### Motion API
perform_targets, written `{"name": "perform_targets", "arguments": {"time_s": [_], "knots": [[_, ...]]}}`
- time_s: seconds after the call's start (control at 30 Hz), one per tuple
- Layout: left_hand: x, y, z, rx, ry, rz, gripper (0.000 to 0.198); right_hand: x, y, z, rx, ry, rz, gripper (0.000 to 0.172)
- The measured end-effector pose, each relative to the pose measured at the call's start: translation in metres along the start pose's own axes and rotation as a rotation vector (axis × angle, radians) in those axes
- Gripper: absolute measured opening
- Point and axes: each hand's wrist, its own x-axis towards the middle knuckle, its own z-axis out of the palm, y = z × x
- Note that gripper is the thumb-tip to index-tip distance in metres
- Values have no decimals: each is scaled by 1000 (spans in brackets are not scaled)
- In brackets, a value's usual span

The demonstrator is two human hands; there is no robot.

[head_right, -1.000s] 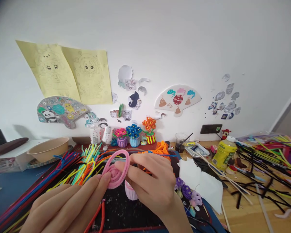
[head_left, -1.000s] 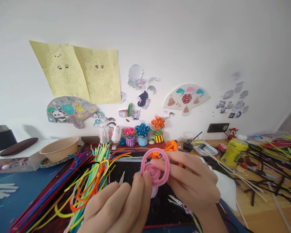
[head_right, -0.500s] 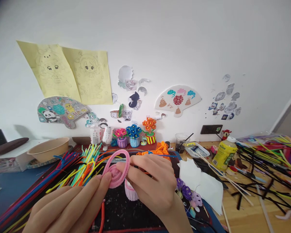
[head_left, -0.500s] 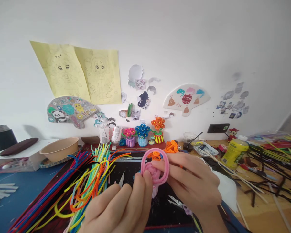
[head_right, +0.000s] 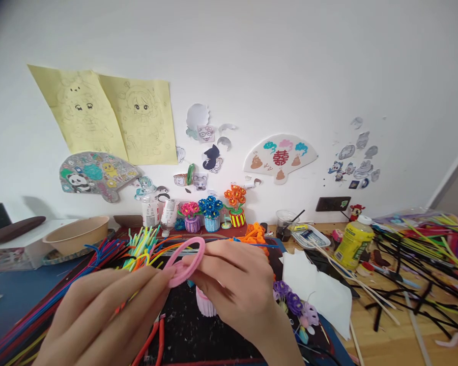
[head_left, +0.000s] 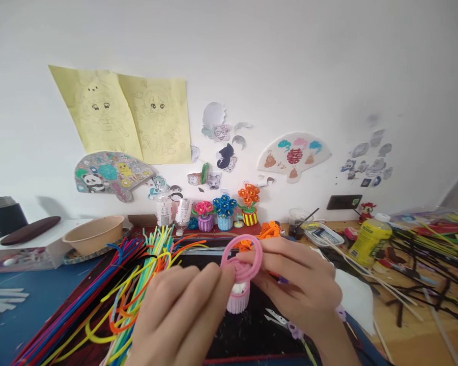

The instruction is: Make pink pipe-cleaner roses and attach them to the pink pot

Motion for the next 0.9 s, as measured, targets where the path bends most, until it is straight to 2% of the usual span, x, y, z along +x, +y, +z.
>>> {"name": "perform_targets", "arguments": {"time_s": [0.07, 0.1, 0.27, 0.43, 0.53, 0.67, 0.9], "knots": [[12, -5, 1, -33, -18, 25, 28, -2, 2, 1, 118, -39, 89, 14], [17, -7, 2, -69, -25, -11, 22, -3, 3, 2, 181, -60, 144, 13], [29, -10, 8, -371, -96, -332, 10, -6, 3, 6, 380, -126, 457, 8], [29, -12, 15, -564, -141, -568, 12, -3, -1, 10, 481, -170, 719, 3], [28, -14, 18, -591, -155, -660, 11, -2, -1, 12, 488, -179, 785, 6], [26, -16, 20, -578, -229, -714, 16, -3, 0, 13, 493, -175, 814, 7], [23, -16, 25, -656, -168, -798, 15, -4, -3, 16, 453, -180, 790, 14]]}}
